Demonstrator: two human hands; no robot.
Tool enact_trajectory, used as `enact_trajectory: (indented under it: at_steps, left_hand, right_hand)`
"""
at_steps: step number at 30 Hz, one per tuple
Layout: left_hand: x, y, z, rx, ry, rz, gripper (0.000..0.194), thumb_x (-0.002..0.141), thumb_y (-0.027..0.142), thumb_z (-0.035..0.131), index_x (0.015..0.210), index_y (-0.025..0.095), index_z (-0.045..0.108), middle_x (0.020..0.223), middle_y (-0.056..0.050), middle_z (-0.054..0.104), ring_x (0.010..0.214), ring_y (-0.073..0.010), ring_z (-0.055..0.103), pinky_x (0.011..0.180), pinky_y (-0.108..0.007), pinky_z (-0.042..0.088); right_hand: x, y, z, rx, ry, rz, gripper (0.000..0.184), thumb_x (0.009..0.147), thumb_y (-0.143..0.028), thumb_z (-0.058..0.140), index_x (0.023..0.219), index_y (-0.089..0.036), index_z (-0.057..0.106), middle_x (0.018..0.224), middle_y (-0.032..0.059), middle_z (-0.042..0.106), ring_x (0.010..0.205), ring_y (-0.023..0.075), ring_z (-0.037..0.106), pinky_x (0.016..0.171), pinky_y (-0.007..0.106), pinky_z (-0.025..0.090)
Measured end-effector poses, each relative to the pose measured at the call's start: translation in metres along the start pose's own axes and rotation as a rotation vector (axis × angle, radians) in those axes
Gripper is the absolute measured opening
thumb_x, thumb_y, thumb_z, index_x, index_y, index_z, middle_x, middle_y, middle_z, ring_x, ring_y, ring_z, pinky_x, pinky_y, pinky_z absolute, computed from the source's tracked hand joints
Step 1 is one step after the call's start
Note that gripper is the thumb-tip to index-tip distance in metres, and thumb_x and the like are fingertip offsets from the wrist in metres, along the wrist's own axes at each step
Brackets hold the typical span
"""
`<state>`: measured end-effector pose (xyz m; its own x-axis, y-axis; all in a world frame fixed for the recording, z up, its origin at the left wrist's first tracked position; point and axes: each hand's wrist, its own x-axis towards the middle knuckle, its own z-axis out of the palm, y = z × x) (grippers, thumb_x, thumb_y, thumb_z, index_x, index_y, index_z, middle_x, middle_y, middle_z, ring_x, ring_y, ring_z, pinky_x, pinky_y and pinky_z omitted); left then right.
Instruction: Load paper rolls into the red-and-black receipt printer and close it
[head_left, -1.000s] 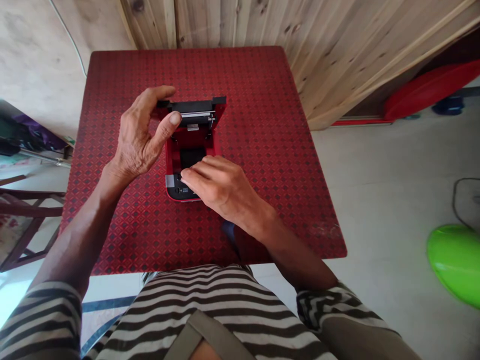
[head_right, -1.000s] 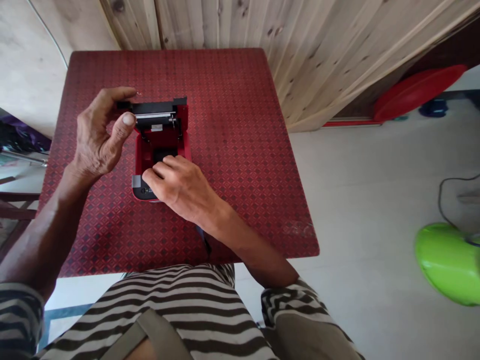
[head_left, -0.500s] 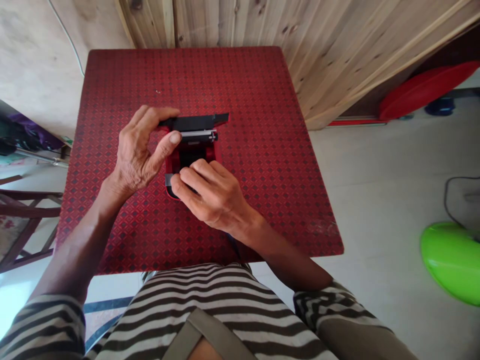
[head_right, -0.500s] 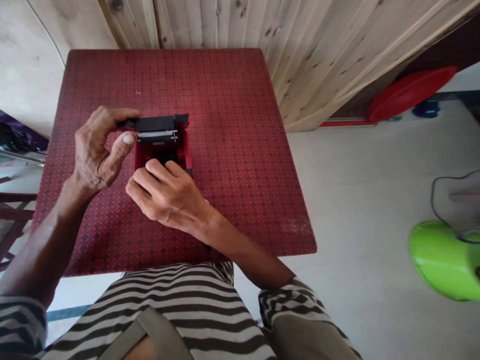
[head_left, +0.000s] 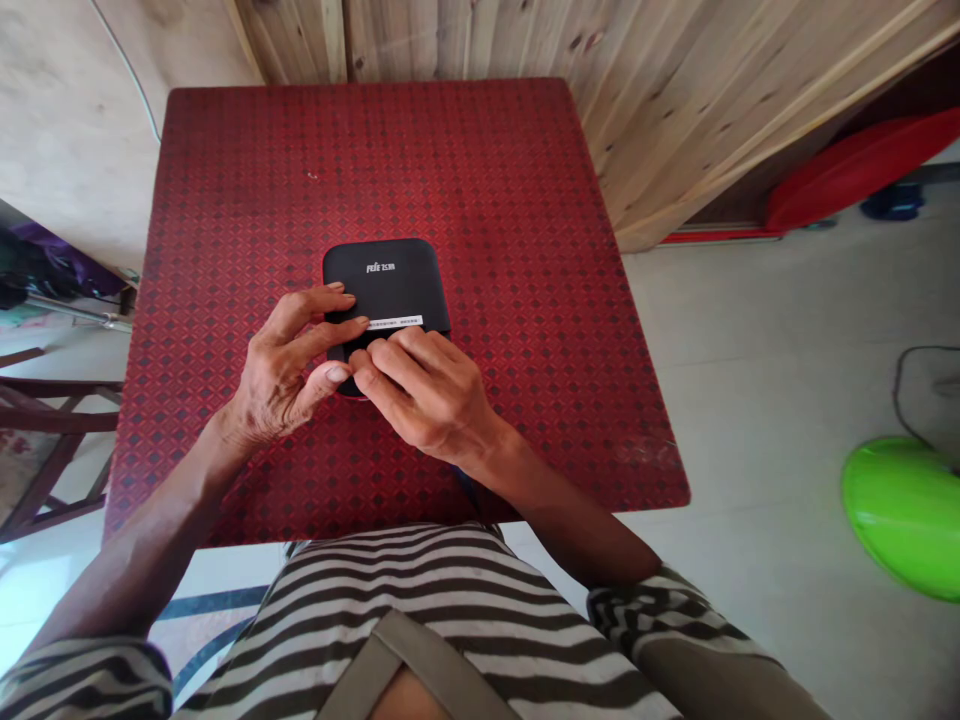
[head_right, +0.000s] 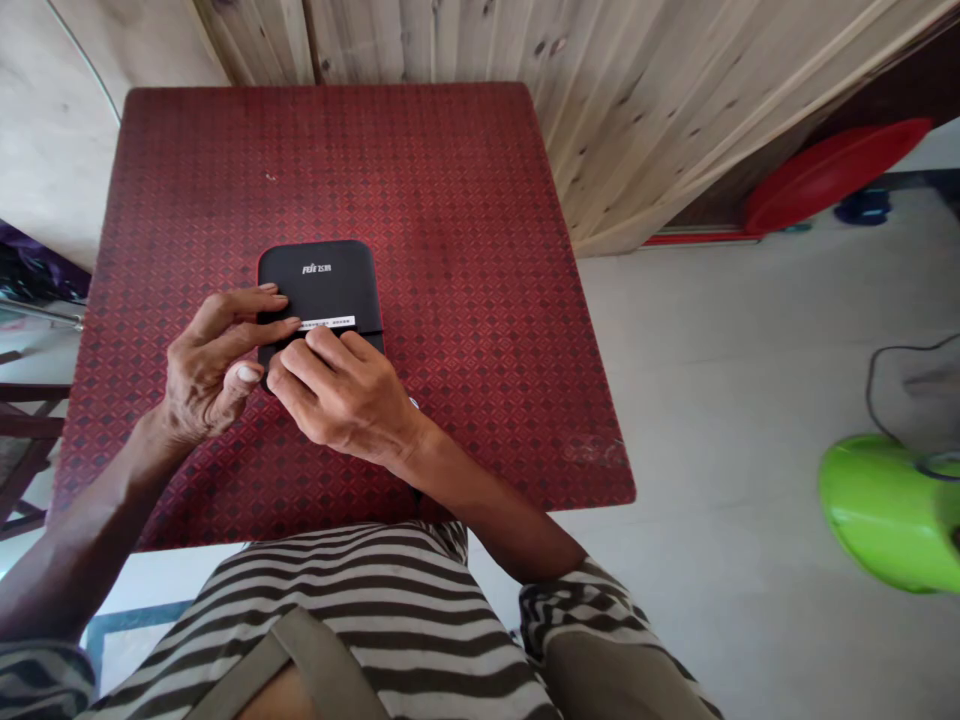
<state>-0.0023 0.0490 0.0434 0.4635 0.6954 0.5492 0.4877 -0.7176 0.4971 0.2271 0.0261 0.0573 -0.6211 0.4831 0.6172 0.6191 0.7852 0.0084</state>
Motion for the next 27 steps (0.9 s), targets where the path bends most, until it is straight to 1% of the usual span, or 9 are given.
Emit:
enact_trajectory:
  at_steps: [4, 8, 11, 14, 18, 19, 21, 24, 27]
  left_hand:
    - [0.001, -0.002, -0.002, 0.020, -0.024, 0.026, 0.059, 0.108, 0.073, 0.044, 0.140, 0.032, 0.072, 0.143, -0.011, 0.070, 0.143, -0.0318, 0.066, 0.118, -0.054, 0.059]
    - [-0.002, -0.003, -0.002, 0.026, -0.042, 0.047, 0.064, 0.104, 0.079, 0.044, 0.145, 0.036, 0.068, 0.145, -0.012, 0.069, 0.144, -0.0345, 0.065, 0.111, -0.055, 0.063]
    - [-0.003, -0.004, 0.001, 0.022, -0.040, 0.047, 0.063, 0.102, 0.080, 0.046, 0.146, 0.040, 0.066, 0.146, -0.011, 0.068, 0.145, -0.0349, 0.064, 0.108, -0.053, 0.064]
    - [-0.005, -0.004, 0.002, 0.041, -0.052, 0.039, 0.065, 0.103, 0.080, 0.046, 0.146, 0.036, 0.065, 0.146, -0.012, 0.067, 0.147, -0.0343, 0.062, 0.109, -0.052, 0.063]
    - [-0.007, 0.004, 0.001, 0.041, -0.064, -0.027, 0.064, 0.105, 0.077, 0.046, 0.141, 0.030, 0.069, 0.146, -0.013, 0.066, 0.144, -0.0341, 0.063, 0.115, -0.055, 0.060]
    - [-0.008, 0.008, 0.000, 0.052, -0.039, -0.057, 0.062, 0.105, 0.075, 0.046, 0.139, 0.030, 0.071, 0.146, -0.013, 0.067, 0.141, -0.0332, 0.065, 0.115, -0.055, 0.060]
    - [-0.012, 0.017, -0.001, 0.102, 0.076, -0.123, 0.052, 0.107, 0.069, 0.050, 0.138, 0.033, 0.071, 0.144, -0.011, 0.068, 0.134, -0.0303, 0.067, 0.112, -0.053, 0.061]
    - [-0.023, 0.027, 0.000, 0.177, 0.265, -0.178, 0.040, 0.107, 0.058, 0.056, 0.139, 0.038, 0.070, 0.134, -0.008, 0.072, 0.127, -0.0278, 0.068, 0.110, -0.051, 0.060]
    - [-0.038, 0.027, 0.009, 0.201, 0.278, -0.156, 0.039, 0.107, 0.054, 0.059, 0.138, 0.033, 0.069, 0.127, -0.009, 0.074, 0.119, -0.0267, 0.071, 0.106, -0.049, 0.061]
  right_hand:
    - [-0.001, 0.001, 0.001, -0.023, 0.074, -0.015, 0.021, 0.112, -0.016, 0.058, 0.103, -0.019, 0.076, 0.086, 0.0027, 0.073, 0.086, 0.0179, 0.064, 0.072, 0.036, 0.049]
    - [-0.004, 0.000, 0.001, 0.038, 0.007, 0.005, 0.023, 0.113, -0.015, 0.055, 0.112, -0.020, 0.077, 0.090, 0.0044, 0.074, 0.095, 0.0199, 0.067, 0.078, 0.036, 0.052]
    - [-0.006, 0.000, 0.002, 0.068, -0.003, 0.018, 0.023, 0.113, -0.015, 0.055, 0.115, -0.019, 0.077, 0.095, 0.0056, 0.076, 0.097, 0.0200, 0.069, 0.083, 0.036, 0.054]
    - [-0.007, 0.001, -0.003, 0.150, -0.028, 0.085, 0.024, 0.113, -0.022, 0.056, 0.126, -0.021, 0.076, 0.108, 0.0079, 0.080, 0.100, 0.0219, 0.071, 0.087, 0.039, 0.057]
    - [-0.013, 0.014, -0.019, 0.275, 0.025, 0.293, 0.031, 0.111, -0.031, 0.061, 0.139, -0.024, 0.073, 0.123, 0.0116, 0.079, 0.112, 0.0284, 0.073, 0.102, 0.049, 0.059]
    - [-0.016, 0.021, -0.023, 0.292, 0.054, 0.370, 0.030, 0.111, -0.032, 0.060, 0.137, -0.026, 0.074, 0.124, 0.0116, 0.079, 0.113, 0.0295, 0.073, 0.105, 0.052, 0.058]
    - [-0.024, 0.036, -0.025, 0.313, 0.109, 0.525, 0.028, 0.111, -0.035, 0.058, 0.131, -0.026, 0.077, 0.120, 0.0111, 0.080, 0.112, 0.0294, 0.073, 0.107, 0.052, 0.058]
    - [-0.043, 0.060, -0.010, 0.371, 0.134, 0.708, 0.032, 0.112, -0.043, 0.054, 0.115, -0.025, 0.080, 0.108, 0.0091, 0.081, 0.100, 0.0252, 0.075, 0.096, 0.045, 0.060]
    - [-0.059, 0.074, 0.019, 0.550, 0.064, 0.851, 0.038, 0.109, -0.052, 0.055, 0.097, -0.024, 0.078, 0.095, 0.0061, 0.081, 0.088, 0.0219, 0.074, 0.083, 0.038, 0.058]
